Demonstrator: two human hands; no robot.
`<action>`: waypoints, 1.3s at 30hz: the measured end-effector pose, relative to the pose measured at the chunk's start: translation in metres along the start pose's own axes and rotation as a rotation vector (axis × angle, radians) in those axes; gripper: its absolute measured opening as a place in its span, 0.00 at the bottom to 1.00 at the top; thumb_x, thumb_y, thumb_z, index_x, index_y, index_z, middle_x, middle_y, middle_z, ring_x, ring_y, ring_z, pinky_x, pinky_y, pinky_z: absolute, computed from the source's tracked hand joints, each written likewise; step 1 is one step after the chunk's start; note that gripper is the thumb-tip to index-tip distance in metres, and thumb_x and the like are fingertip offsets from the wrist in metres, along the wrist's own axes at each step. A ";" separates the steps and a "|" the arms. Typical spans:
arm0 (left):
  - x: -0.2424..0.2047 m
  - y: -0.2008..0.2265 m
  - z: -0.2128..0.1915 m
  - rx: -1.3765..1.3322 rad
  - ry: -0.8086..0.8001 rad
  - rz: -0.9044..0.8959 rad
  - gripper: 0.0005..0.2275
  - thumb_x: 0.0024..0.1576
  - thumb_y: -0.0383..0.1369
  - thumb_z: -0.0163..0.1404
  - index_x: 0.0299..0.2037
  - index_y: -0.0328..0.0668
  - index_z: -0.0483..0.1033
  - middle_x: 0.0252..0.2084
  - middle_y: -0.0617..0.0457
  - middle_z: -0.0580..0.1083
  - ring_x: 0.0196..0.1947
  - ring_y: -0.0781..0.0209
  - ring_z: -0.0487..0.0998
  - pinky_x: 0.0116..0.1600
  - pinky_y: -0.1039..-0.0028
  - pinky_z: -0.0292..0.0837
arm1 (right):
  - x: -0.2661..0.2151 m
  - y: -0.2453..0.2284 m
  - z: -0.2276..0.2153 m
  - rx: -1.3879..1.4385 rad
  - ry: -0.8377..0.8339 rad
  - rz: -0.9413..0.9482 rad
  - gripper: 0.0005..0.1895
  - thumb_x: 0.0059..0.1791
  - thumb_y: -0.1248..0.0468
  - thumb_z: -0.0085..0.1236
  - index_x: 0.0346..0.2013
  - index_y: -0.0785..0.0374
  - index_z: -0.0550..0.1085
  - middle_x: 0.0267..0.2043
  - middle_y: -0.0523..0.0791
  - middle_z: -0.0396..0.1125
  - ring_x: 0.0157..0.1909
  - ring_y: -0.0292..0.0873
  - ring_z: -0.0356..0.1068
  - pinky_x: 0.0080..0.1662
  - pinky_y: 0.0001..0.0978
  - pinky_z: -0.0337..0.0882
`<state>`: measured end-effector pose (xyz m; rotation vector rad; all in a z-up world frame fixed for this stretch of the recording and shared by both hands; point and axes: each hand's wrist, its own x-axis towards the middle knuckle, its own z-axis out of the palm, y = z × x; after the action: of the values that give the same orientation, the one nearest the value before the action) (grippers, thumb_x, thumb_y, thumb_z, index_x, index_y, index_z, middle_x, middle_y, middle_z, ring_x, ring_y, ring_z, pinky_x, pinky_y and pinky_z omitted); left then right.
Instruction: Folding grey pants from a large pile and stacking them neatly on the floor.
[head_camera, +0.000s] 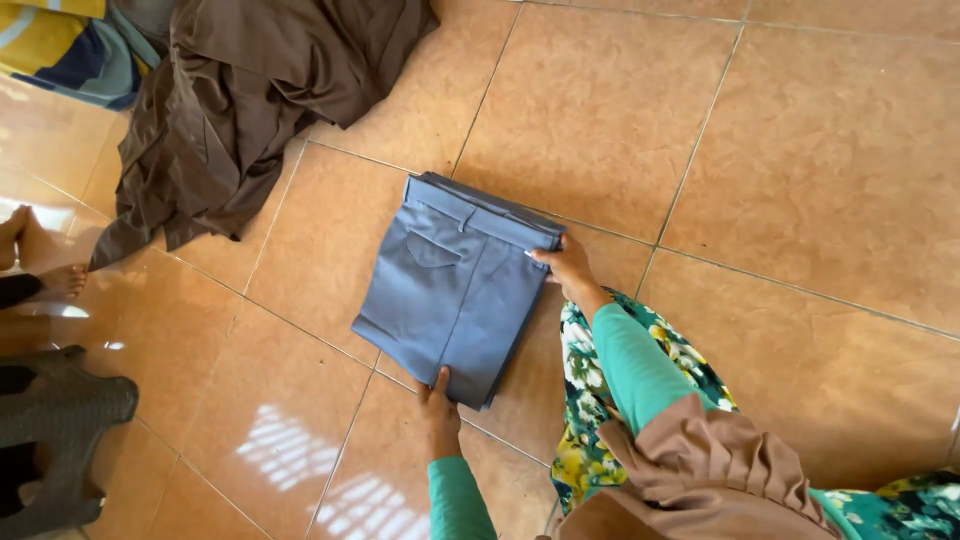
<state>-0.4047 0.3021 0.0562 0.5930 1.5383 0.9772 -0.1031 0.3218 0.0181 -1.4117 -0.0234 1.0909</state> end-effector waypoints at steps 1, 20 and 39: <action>0.010 -0.006 0.001 0.005 -0.004 -0.006 0.32 0.56 0.23 0.58 0.71 0.53 0.62 0.70 0.36 0.62 0.70 0.28 0.58 0.70 0.32 0.48 | 0.009 0.000 -0.001 0.000 0.008 0.003 0.36 0.44 0.69 0.69 0.63 0.69 0.64 0.67 0.65 0.58 0.65 0.77 0.58 0.51 0.77 0.66; 0.010 0.021 0.138 1.452 0.282 1.301 0.29 0.67 0.53 0.36 0.77 0.55 0.50 0.77 0.34 0.47 0.76 0.27 0.38 0.68 0.28 0.27 | -0.036 -0.037 0.001 -1.551 0.072 -1.140 0.38 0.50 0.46 0.59 0.74 0.44 0.59 0.80 0.50 0.42 0.81 0.57 0.33 0.71 0.68 0.37; -0.113 -0.079 0.343 1.419 -0.249 1.565 0.31 0.66 0.57 0.32 0.77 0.59 0.45 0.79 0.39 0.41 0.77 0.29 0.34 0.70 0.28 0.26 | -0.026 -0.079 -0.234 -1.573 0.456 -0.759 0.39 0.52 0.38 0.46 0.76 0.41 0.53 0.82 0.46 0.38 0.82 0.55 0.27 0.72 0.73 0.29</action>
<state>-0.0373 0.2568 0.0545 3.0366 1.1197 0.5374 0.0693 0.1439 0.0380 -2.6258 -1.1954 -0.1204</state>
